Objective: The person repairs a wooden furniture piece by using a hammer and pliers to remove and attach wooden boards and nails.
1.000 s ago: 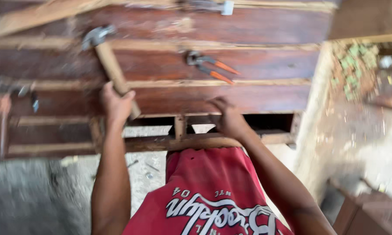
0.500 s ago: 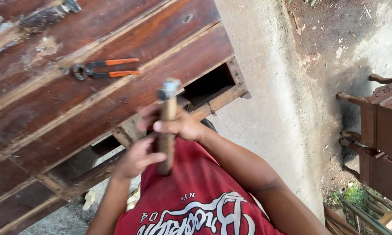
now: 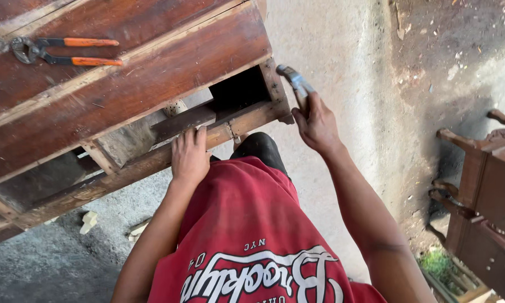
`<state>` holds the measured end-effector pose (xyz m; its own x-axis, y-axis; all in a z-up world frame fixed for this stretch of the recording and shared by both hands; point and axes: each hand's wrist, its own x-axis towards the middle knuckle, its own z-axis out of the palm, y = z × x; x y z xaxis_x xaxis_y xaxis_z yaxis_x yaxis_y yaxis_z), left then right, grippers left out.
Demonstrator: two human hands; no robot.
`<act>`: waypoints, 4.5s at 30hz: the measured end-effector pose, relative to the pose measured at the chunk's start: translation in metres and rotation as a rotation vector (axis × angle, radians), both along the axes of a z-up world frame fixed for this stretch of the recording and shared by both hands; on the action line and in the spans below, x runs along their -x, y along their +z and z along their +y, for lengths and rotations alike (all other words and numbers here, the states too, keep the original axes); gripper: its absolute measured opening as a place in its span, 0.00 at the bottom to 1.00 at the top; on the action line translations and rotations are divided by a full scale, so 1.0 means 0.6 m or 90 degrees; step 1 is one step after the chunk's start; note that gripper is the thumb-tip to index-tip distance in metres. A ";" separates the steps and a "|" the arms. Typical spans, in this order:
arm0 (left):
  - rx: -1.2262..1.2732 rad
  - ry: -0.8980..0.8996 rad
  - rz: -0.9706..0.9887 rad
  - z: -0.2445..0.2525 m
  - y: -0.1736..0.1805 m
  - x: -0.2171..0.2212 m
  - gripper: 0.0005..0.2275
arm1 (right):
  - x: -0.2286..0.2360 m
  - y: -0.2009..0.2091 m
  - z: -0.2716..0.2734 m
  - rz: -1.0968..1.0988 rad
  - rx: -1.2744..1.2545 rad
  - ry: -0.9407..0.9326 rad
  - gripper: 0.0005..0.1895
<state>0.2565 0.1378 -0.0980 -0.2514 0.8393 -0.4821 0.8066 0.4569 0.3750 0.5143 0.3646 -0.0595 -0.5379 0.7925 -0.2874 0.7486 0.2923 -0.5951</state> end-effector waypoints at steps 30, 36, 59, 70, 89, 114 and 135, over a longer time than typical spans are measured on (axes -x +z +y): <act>-0.038 0.068 -0.050 -0.002 -0.015 0.008 0.29 | 0.027 -0.013 -0.001 -0.067 -0.078 0.040 0.21; -0.070 0.046 -0.011 0.006 -0.019 0.011 0.26 | 0.026 0.005 0.013 -0.178 -0.049 0.116 0.29; -0.202 0.368 -0.001 -0.206 0.123 0.140 0.17 | -0.054 0.039 -0.071 -0.120 0.046 0.057 0.22; 0.011 0.394 0.043 -0.355 0.085 0.137 0.27 | 0.079 0.055 -0.223 -0.063 0.114 0.177 0.24; -0.181 0.348 0.089 -0.489 -0.034 0.220 0.37 | 0.349 0.103 -0.338 -0.290 0.073 0.318 0.30; -0.261 0.457 0.116 -0.481 -0.103 0.194 0.33 | 0.468 0.111 -0.266 -0.552 0.097 0.736 0.29; -0.264 0.473 0.113 -0.472 -0.112 0.191 0.35 | 0.452 0.147 -0.255 -0.613 0.042 0.825 0.34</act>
